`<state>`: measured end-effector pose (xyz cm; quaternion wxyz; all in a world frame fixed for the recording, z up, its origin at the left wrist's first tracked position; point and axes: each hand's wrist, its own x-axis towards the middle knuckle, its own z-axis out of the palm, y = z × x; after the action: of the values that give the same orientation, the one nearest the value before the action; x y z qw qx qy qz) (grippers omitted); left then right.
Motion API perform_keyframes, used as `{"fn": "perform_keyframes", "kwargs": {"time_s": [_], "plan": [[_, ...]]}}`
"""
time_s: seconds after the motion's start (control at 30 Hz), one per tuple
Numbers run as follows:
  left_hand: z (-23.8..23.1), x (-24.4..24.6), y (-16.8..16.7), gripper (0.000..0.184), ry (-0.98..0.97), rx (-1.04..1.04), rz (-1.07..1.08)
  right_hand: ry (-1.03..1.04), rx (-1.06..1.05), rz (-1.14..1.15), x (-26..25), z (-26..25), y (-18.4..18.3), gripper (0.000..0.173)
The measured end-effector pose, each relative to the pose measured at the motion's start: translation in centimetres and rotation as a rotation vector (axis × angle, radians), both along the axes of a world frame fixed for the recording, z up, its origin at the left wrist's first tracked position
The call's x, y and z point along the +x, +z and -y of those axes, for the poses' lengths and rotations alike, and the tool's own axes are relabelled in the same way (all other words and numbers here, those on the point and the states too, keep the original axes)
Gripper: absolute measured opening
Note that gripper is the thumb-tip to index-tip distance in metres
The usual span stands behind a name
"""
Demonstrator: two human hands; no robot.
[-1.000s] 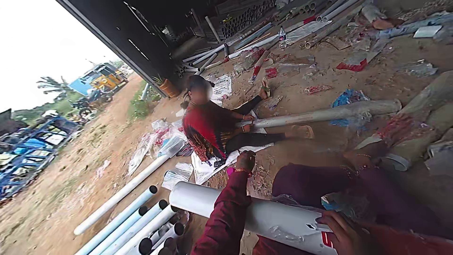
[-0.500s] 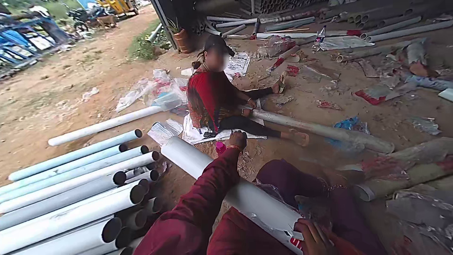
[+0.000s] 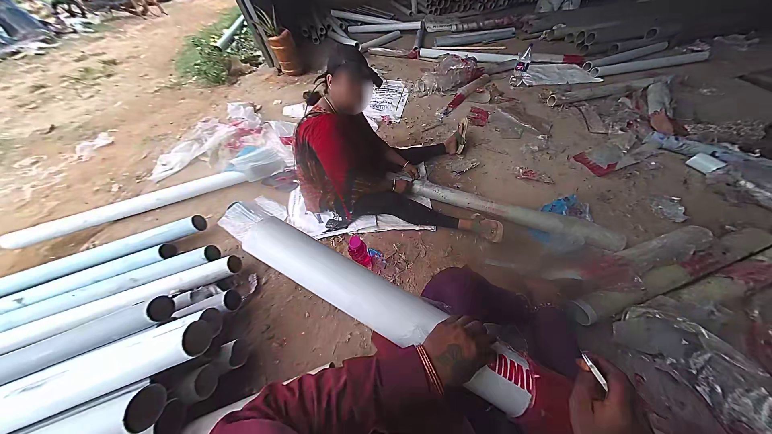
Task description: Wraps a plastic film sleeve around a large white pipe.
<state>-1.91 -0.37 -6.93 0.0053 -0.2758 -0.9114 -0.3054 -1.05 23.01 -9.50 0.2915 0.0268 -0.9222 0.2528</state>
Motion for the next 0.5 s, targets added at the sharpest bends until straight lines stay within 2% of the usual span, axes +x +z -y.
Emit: {"fn": "perform_keyframes", "kwargs": {"time_s": [0.07, 0.1, 0.17, 0.23, 0.3, 0.4, 0.5], "plan": [[-0.4, 1.0, -2.8, 0.018, 0.020, 0.018, -0.188, -0.097, 0.034, 0.366, -1.1, -1.8, -0.1, 0.031], [-0.4, 0.8, -3.2, 0.018, 0.031, 0.036, -0.194, -0.125, 0.019, 0.592, -1.6, -2.3, -0.2, 0.032], [-0.5, 0.1, -2.8, 0.022, 0.088, 0.080, -0.101, -0.136, 0.026, 0.745, -2.2, -2.6, -0.4, 0.031], [-1.1, 0.3, -2.6, 0.028, 0.141, 0.032, -0.074, -0.147, 0.045, 0.705, -1.4, -2.2, -0.2, 0.031], [-1.3, 0.4, -1.3, 0.034, 0.125, -0.046, 0.066, -0.158, 0.037, 0.605, -0.5, -2.0, -0.5, 0.030], [-1.2, 0.0, 1.7, 0.030, 0.017, -0.167, 0.307, -0.169, 0.038, 0.433, 1.2, -1.8, -1.4, 0.030], [-1.5, -0.7, 3.3, 0.026, -0.075, -0.265, 0.422, -0.177, 0.028, 0.338, 2.3, -1.8, -2.1, 0.030]]}}
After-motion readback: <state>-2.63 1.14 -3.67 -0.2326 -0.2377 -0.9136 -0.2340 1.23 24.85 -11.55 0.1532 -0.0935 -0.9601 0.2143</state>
